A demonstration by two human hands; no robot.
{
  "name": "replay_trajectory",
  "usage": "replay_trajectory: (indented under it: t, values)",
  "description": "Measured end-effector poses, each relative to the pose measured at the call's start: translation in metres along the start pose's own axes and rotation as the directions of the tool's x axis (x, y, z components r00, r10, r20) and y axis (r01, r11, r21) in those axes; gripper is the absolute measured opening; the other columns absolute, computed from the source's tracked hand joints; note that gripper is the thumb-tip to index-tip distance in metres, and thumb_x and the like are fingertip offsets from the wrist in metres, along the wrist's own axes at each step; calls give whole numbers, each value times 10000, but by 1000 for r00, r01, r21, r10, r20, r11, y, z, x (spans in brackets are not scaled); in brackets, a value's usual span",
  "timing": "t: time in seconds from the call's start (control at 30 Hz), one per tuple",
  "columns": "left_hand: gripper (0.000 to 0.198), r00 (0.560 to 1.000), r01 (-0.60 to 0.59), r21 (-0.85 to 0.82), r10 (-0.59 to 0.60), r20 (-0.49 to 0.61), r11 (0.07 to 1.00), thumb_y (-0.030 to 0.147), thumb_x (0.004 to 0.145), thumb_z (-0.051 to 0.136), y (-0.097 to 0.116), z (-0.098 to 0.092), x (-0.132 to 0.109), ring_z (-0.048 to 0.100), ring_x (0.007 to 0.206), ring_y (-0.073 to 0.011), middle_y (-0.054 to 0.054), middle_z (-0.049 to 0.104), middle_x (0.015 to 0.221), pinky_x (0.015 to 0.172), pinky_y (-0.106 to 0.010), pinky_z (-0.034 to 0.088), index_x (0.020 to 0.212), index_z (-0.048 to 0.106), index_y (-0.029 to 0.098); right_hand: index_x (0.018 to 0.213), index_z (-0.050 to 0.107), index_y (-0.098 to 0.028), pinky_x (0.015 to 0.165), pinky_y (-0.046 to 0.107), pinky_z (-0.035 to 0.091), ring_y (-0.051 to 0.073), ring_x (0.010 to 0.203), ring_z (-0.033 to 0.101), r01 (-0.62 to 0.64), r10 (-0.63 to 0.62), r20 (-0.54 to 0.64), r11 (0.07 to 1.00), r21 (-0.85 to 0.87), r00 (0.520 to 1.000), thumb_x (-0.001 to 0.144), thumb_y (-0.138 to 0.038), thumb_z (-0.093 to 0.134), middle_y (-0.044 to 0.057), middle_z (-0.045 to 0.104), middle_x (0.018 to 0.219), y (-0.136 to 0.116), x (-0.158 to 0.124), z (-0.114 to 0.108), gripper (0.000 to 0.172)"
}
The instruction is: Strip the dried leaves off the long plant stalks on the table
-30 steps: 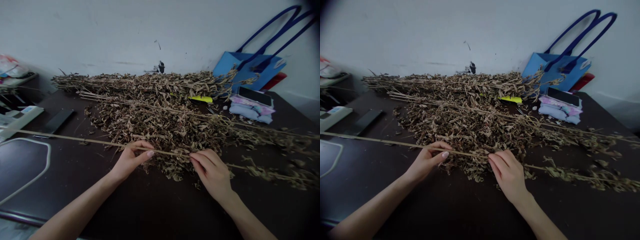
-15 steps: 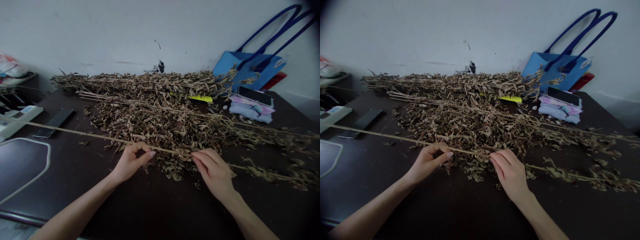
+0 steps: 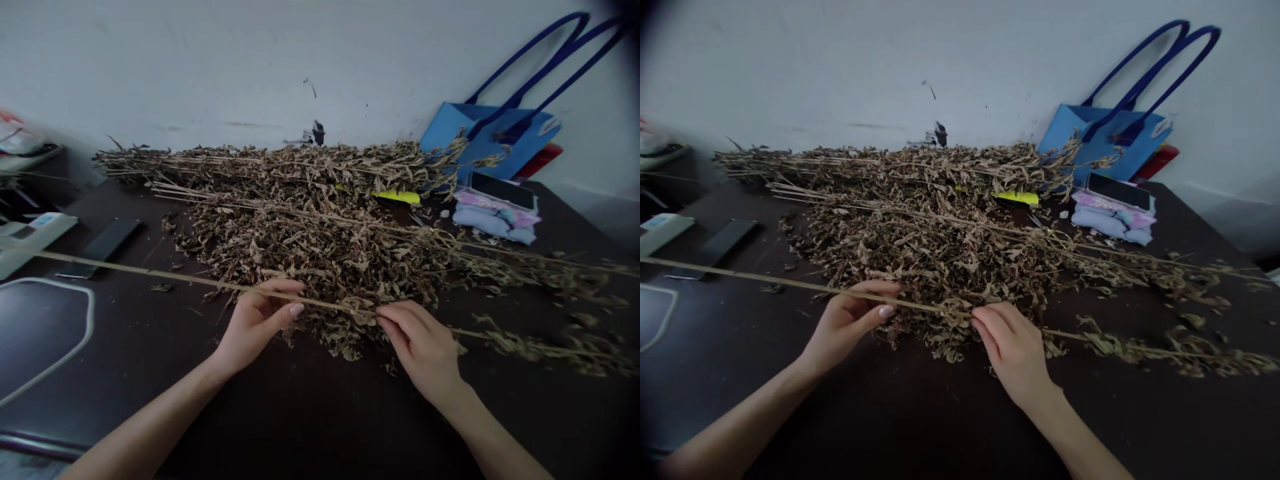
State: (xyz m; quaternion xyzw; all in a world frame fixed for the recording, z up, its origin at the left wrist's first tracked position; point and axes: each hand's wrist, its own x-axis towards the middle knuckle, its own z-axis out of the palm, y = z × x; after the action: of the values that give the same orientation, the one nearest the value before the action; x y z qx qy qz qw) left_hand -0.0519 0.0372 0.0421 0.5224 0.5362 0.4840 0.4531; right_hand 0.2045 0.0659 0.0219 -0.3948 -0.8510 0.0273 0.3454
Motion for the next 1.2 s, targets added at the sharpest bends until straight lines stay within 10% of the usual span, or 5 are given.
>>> replay_trajectory:
  t: [0.23,0.7,1.0,1.2]
  values:
    - [178,984,157,-232,-131,124,960,288,816,607,-11,13,-6,506,532,-86,-29,622,702,434,-176,377,936,636,159,957,622,-161,713,294,511,157,781,603,105,-104,28,994,-38,994,824,-108,550,59,641,850,-10,-2,2,160]
    - [174,983,104,-312,-145,-110,944,310,780,652,-8,-2,8,480,513,-58,-10,602,683,437,-151,365,815,629,142,1137,573,-224,924,427,460,240,1065,543,76,-86,-135,994,-80,987,762,-95,621,59,632,1062,-5,8,-21,399]
    - [190,979,64,-318,-122,-164,946,306,752,678,-7,-11,12,489,528,-58,-10,616,684,459,-152,370,848,656,143,1198,528,-208,921,443,413,240,1054,506,21,-14,53,991,-131,999,859,-206,521,73,603,1088,14,8,-16,339]
    - [191,981,71,-325,-125,-147,943,288,730,702,-5,-16,14,486,540,-69,-26,625,698,470,-162,387,843,666,137,1221,516,-208,933,400,416,223,1081,507,-73,70,-95,997,-31,993,867,-145,461,99,540,1175,15,11,-30,364]
